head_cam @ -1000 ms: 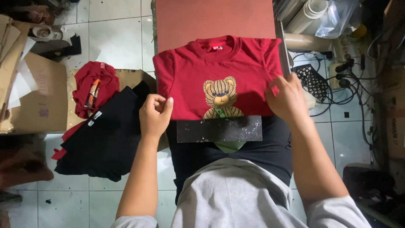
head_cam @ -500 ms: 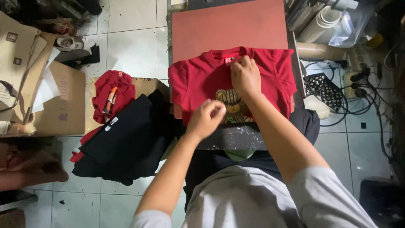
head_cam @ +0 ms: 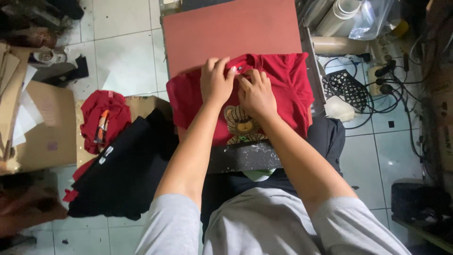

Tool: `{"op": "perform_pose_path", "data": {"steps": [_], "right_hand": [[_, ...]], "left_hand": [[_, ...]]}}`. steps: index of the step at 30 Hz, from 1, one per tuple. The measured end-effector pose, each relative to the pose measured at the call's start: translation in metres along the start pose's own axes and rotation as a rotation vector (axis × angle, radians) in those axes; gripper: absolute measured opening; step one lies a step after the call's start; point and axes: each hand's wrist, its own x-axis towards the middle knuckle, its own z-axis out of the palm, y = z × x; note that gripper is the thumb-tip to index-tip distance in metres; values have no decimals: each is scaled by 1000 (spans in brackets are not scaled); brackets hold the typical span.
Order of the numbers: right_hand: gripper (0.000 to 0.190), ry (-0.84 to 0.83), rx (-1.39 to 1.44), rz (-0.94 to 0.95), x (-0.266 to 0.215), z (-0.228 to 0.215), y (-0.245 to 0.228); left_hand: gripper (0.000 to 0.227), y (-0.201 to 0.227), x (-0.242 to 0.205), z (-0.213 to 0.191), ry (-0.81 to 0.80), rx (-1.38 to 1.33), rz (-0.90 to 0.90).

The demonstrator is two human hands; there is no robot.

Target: The person places a red t-shirt on a heat press machine, smooths the fabric, and operates the press. The person then removes the shirt, folds it, and places it on a stack.

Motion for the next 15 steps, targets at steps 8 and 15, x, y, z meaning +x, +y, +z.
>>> {"op": "perform_pose_path", "data": {"steps": [8, 15], "right_hand": [[65, 54, 449, 263, 1, -22, -5], [36, 110, 467, 166, 0, -15, -3]], "left_hand": [[14, 0, -16, -26, -198, -747, -214], [16, -19, -24, -15, -251, -755, -163]]}}
